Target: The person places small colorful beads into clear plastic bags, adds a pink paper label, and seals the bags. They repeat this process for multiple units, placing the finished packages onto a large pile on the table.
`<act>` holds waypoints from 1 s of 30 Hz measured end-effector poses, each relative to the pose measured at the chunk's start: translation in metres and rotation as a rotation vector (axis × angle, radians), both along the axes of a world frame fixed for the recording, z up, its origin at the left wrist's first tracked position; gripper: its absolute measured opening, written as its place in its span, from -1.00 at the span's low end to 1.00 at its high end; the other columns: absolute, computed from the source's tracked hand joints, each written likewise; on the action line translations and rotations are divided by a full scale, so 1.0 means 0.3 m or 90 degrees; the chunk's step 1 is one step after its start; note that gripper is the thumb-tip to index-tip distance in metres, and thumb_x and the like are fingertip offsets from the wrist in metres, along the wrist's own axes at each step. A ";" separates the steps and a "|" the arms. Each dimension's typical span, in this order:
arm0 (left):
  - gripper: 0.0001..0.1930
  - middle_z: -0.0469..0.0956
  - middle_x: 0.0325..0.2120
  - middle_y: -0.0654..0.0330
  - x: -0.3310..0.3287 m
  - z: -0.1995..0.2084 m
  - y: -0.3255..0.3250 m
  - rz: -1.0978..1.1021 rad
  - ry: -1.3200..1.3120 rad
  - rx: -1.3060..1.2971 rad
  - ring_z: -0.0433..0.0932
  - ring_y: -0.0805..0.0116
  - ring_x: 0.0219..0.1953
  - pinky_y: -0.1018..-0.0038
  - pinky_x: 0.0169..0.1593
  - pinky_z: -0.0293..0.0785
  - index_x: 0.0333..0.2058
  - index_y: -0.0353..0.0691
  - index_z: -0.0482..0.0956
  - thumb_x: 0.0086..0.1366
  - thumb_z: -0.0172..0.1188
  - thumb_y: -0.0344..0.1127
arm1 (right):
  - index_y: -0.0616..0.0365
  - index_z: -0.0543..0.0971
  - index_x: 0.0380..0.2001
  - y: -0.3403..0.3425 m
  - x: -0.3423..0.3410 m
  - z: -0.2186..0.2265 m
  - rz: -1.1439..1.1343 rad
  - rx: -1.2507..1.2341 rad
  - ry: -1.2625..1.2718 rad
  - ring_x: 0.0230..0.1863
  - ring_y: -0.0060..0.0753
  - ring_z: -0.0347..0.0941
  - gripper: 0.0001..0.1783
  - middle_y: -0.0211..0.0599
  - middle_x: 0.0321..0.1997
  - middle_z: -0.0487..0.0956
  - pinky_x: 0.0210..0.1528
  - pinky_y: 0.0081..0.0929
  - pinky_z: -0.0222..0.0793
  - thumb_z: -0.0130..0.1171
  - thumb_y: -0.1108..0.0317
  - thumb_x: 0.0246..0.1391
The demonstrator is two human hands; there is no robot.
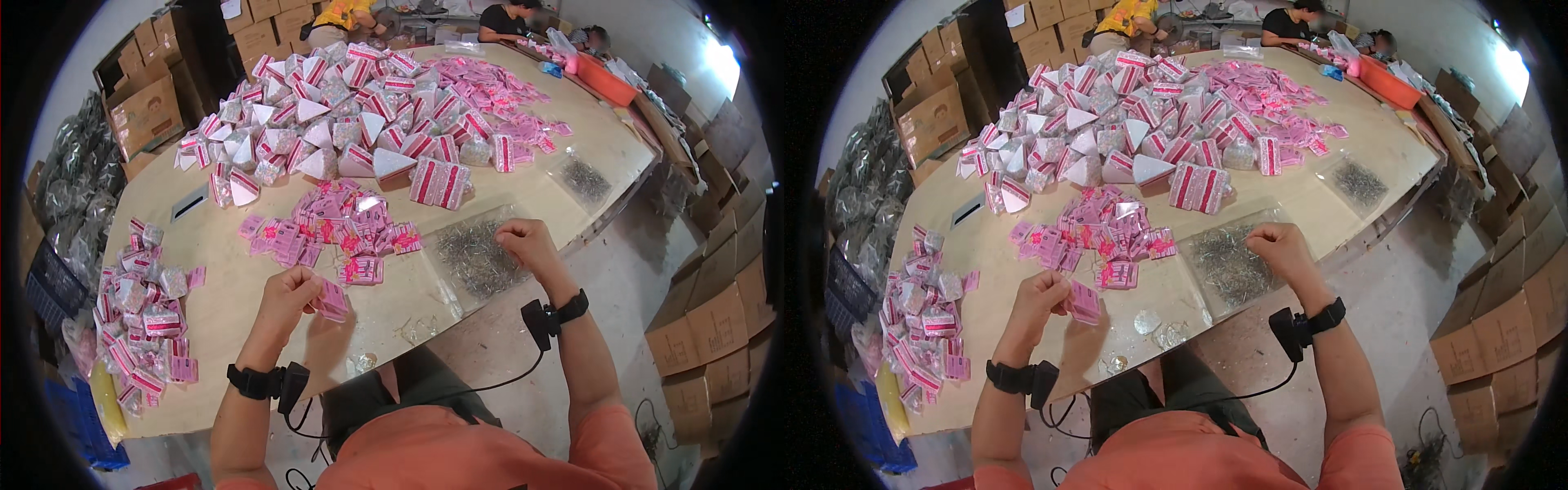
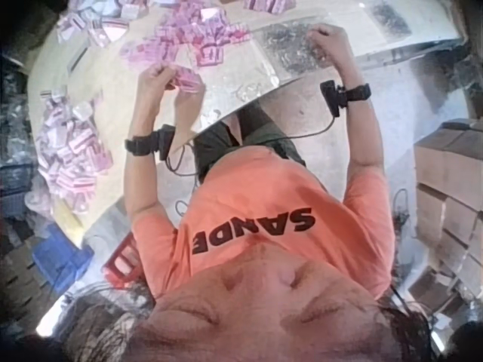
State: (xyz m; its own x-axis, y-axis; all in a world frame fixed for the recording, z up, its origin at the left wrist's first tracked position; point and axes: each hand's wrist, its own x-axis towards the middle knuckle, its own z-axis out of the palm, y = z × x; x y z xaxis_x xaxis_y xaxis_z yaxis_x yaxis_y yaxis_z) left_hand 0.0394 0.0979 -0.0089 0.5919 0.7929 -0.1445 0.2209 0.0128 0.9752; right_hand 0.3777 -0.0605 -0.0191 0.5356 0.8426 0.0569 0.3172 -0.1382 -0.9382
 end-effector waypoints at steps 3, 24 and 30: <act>-0.86 0.44 -0.62 0.35 -0.002 -0.006 0.001 0.003 -0.005 -0.001 0.39 0.62 -0.58 0.68 -0.48 0.29 -0.55 -0.19 0.44 0.16 0.06 -0.32 | 0.24 0.57 -0.50 -0.002 -0.024 0.034 0.024 0.123 0.137 -0.72 -0.76 0.22 -0.88 -0.52 -0.67 0.42 -0.70 -0.73 0.10 0.16 0.41 -0.12; -0.86 0.49 -0.58 0.27 -0.016 0.015 -0.067 0.074 -0.091 0.015 0.41 0.55 -0.51 0.63 -0.37 0.31 -0.58 -0.24 0.46 0.11 0.05 -0.35 | 0.18 0.44 -0.45 0.049 -0.246 0.057 0.137 0.109 0.266 -0.61 -0.61 0.44 -0.96 -0.35 -0.55 0.51 -0.62 -0.75 0.26 0.05 0.48 -0.04; -0.88 0.51 -0.52 0.16 -0.039 0.032 -0.091 0.088 -0.211 -0.055 0.42 0.48 -0.47 0.59 -0.34 0.31 -0.58 -0.27 0.45 0.09 0.07 -0.39 | 0.20 0.46 -0.55 0.103 -0.458 0.086 0.230 0.132 0.152 -0.56 -0.67 0.36 -0.96 -0.39 -0.54 0.49 -0.55 -0.69 0.22 0.11 0.48 -0.14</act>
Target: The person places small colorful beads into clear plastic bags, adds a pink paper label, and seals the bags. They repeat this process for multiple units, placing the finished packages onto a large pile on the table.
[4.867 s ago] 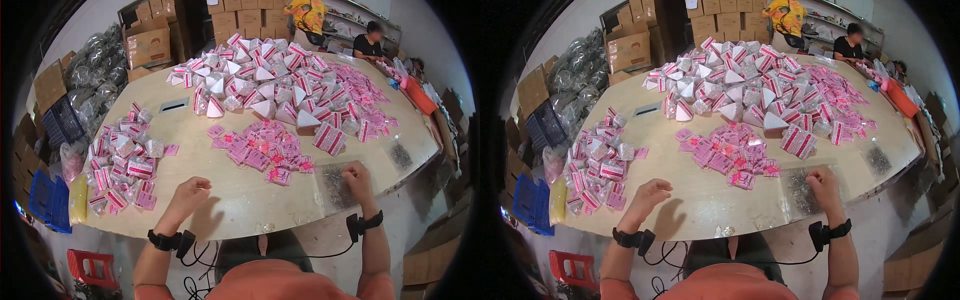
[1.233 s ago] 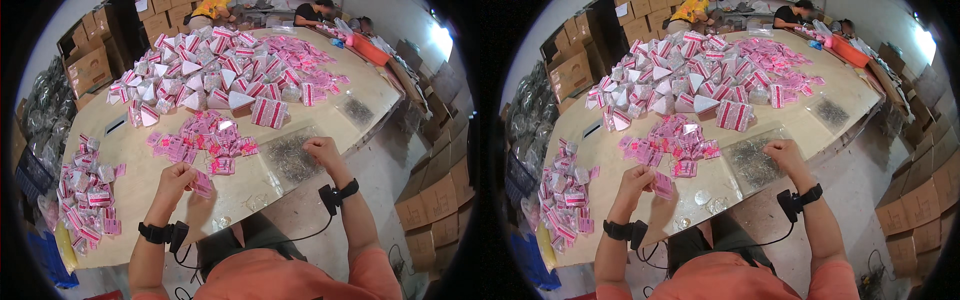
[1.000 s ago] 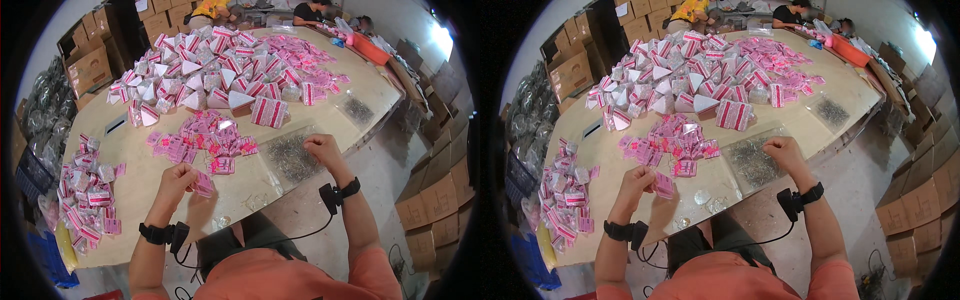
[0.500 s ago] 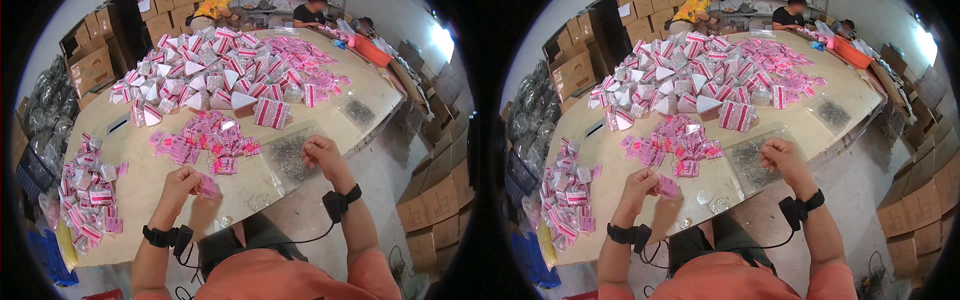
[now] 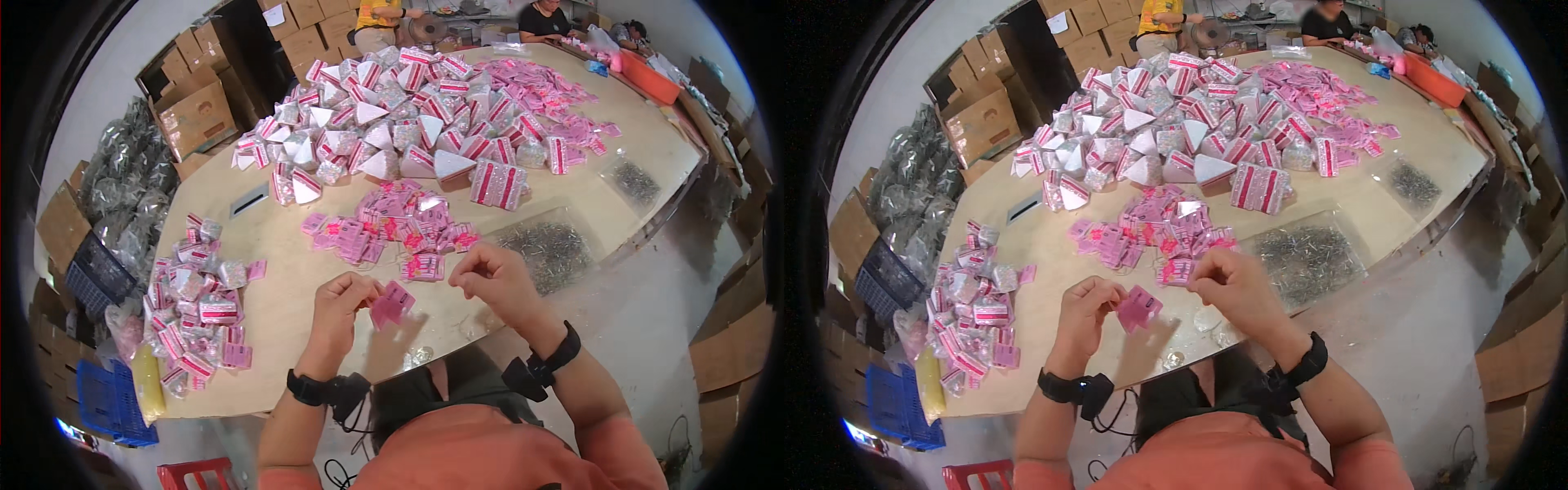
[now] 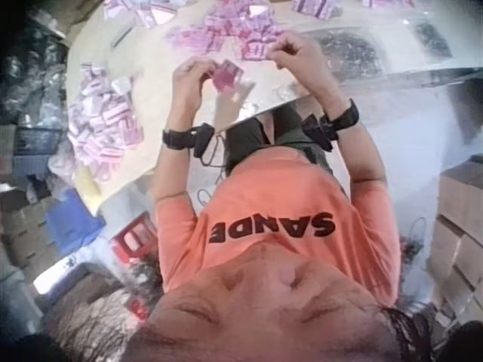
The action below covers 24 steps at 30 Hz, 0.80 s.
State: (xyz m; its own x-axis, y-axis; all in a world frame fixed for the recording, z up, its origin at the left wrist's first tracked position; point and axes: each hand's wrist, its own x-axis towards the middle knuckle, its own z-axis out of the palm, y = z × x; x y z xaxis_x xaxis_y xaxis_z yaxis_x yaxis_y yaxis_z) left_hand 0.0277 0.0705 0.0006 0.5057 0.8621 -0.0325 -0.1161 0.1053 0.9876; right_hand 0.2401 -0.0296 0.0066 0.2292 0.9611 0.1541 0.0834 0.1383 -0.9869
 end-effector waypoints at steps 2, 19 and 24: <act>-0.88 0.51 -0.50 0.14 -0.003 0.007 -0.015 0.003 -0.018 -0.022 0.42 0.47 -0.46 0.59 -0.33 0.32 -0.56 -0.28 0.45 0.11 0.06 -0.39 | 0.24 0.45 -0.58 0.017 -0.046 0.001 -0.015 0.025 -0.077 -0.58 -0.60 0.28 -0.95 -0.37 -0.59 0.44 -0.51 -0.61 0.20 0.10 0.49 -0.17; -0.84 0.52 -0.49 0.24 0.022 -0.020 0.060 0.038 0.006 -0.061 0.43 0.56 -0.50 0.62 -0.38 0.37 -0.38 -0.27 0.49 0.22 0.02 -0.31 | 0.25 0.45 -0.54 0.050 -0.091 -0.057 0.043 -0.015 0.013 -0.51 -0.66 0.28 -0.94 -0.45 -0.57 0.40 -0.44 -0.65 0.23 0.10 0.50 -0.17; -0.86 0.52 -0.51 0.25 0.052 -0.015 0.060 0.049 0.002 -0.072 0.42 0.58 -0.54 0.63 -0.42 0.38 -0.37 -0.25 0.48 0.23 0.02 -0.31 | 0.24 0.47 -0.53 0.052 -0.073 -0.065 0.024 -0.032 0.051 -0.47 -0.70 0.27 -0.93 -0.49 -0.54 0.42 -0.40 -0.65 0.23 0.12 0.49 -0.15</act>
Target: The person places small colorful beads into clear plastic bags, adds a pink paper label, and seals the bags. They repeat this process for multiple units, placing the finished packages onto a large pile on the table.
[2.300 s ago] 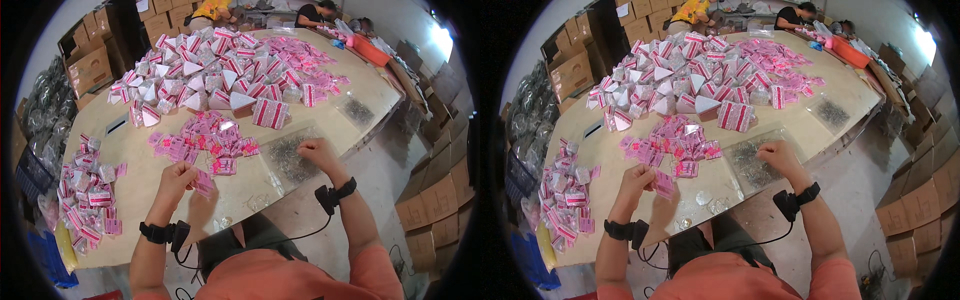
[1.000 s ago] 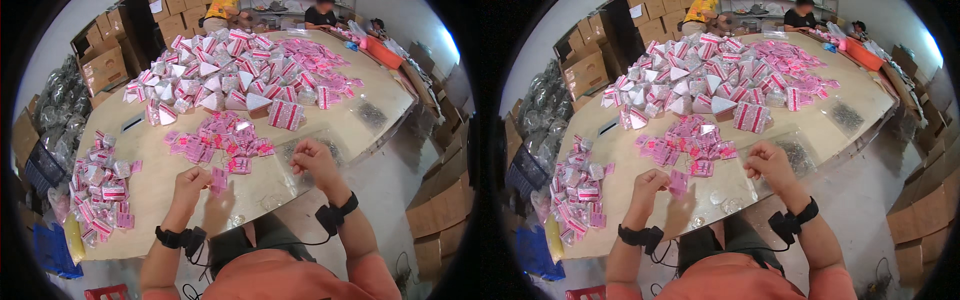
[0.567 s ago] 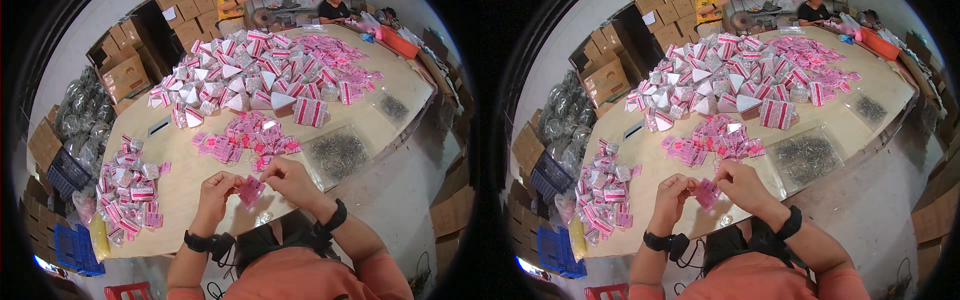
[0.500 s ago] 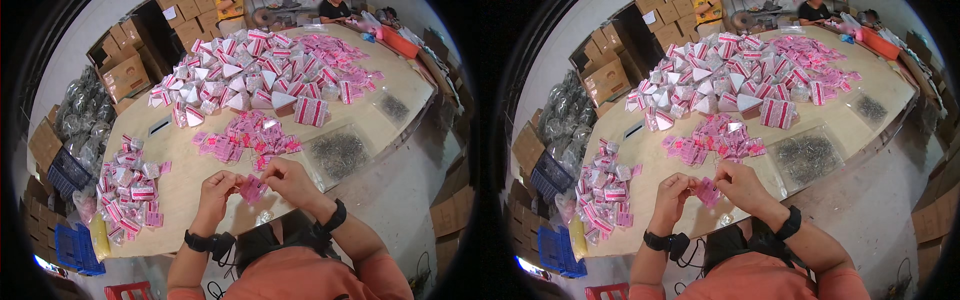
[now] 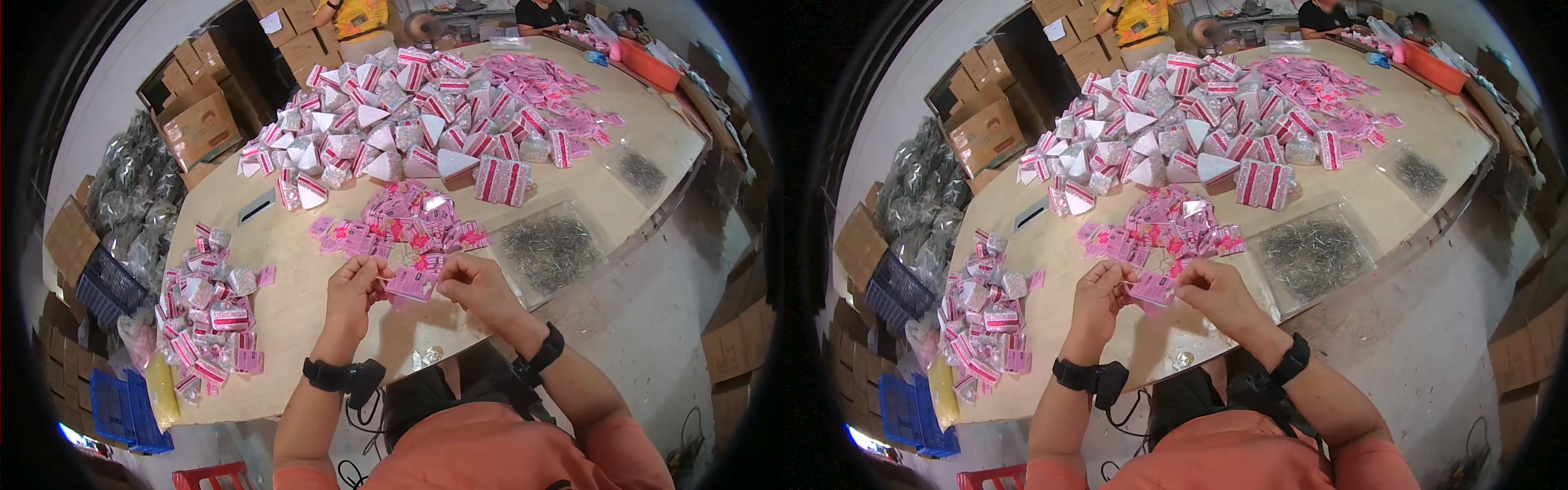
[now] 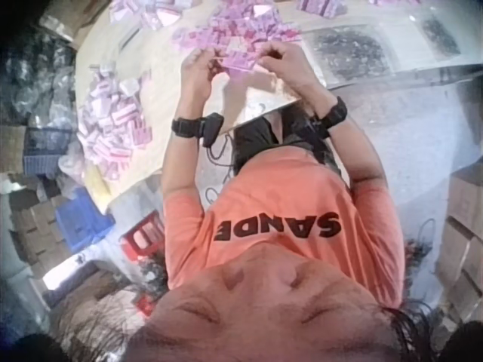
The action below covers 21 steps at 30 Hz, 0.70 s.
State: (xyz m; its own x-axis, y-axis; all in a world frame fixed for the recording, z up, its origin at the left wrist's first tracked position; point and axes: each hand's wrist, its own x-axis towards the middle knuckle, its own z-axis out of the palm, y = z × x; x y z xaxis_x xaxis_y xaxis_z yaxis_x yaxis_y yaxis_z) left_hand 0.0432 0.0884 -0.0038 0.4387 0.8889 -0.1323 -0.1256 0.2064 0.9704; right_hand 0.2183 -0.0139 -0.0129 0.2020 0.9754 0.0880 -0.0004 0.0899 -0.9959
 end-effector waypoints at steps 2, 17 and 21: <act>-0.86 0.52 -0.51 0.26 0.009 0.002 -0.003 -0.009 -0.009 0.005 0.42 0.59 -0.54 0.63 -0.43 0.38 -0.37 -0.24 0.48 0.23 0.02 -0.31 | 0.22 0.48 -0.52 0.013 0.015 -0.026 -0.026 0.025 0.011 -0.46 -0.70 0.28 -0.93 -0.49 -0.52 0.43 -0.38 -0.66 0.23 0.14 0.47 -0.14; -0.87 0.49 -0.47 0.29 0.104 -0.007 0.090 -0.125 0.196 0.422 0.45 0.48 -0.41 0.61 -0.30 0.33 -0.41 -0.28 0.53 0.19 0.04 -0.37 | 0.20 0.49 -0.52 0.031 0.081 -0.059 -0.163 0.027 0.200 -0.53 -0.73 0.29 -0.94 -0.51 -0.58 0.43 -0.51 -0.72 0.22 0.16 0.48 -0.13; -0.87 0.49 -0.47 0.28 0.092 0.015 0.092 -0.068 0.248 0.604 0.44 0.47 -0.41 0.61 -0.26 0.32 -0.45 -0.29 0.55 0.17 0.05 -0.39 | 0.18 0.47 -0.51 0.016 0.086 -0.055 -0.135 0.059 0.249 -0.56 -0.75 0.28 -0.94 -0.52 -0.58 0.42 -0.56 -0.75 0.19 0.16 0.49 -0.12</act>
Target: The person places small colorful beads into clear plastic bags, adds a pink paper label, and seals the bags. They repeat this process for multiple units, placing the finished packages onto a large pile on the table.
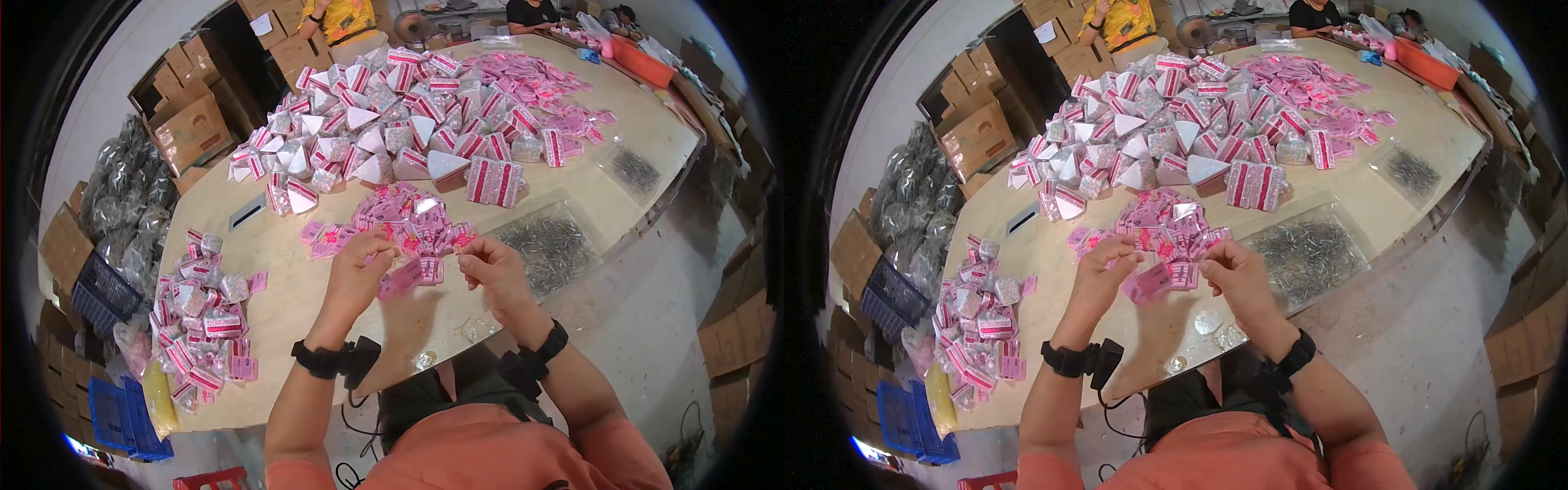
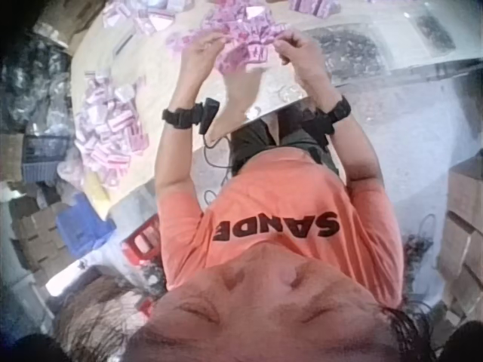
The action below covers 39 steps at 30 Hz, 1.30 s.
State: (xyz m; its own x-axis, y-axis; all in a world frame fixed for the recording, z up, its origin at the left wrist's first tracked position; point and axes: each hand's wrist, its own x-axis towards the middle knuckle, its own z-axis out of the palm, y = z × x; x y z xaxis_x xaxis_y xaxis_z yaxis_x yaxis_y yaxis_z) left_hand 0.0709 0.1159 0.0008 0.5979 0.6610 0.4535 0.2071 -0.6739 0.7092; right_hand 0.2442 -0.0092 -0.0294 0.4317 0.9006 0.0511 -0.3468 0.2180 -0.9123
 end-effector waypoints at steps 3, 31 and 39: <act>-0.87 0.48 -0.49 0.26 -0.017 0.024 -0.045 0.033 -0.059 -0.207 0.44 0.47 -0.42 0.59 -0.25 0.33 -0.45 -0.31 0.54 0.17 0.05 -0.40 | 0.17 0.45 -0.50 -0.004 -0.031 0.014 0.001 0.019 -0.005 -0.56 -0.76 0.28 -0.93 -0.52 -0.56 0.42 -0.57 -0.75 0.20 0.14 0.50 -0.11; -0.83 0.51 -0.39 0.18 -0.064 0.001 -0.271 -0.047 -0.191 -0.364 0.47 0.48 -0.40 0.57 -0.24 0.43 -0.31 -0.39 0.50 0.22 0.02 -0.40 | 0.17 0.41 -0.47 -0.001 -0.189 0.052 0.076 0.052 0.216 -0.65 -0.71 0.23 -0.92 -0.50 -0.61 0.38 -0.64 -0.77 0.14 0.11 0.48 -0.04; -0.93 0.45 -0.51 0.30 -0.073 0.015 -0.263 0.008 -0.143 -0.124 0.36 0.63 -0.51 0.68 -0.42 0.31 -0.38 -0.35 0.49 0.16 0.08 -0.48 | 0.15 0.41 -0.46 -0.017 -0.205 0.061 0.112 0.046 0.128 -0.59 -0.75 0.22 -0.90 -0.55 -0.58 0.36 -0.58 -0.78 0.14 0.14 0.45 -0.04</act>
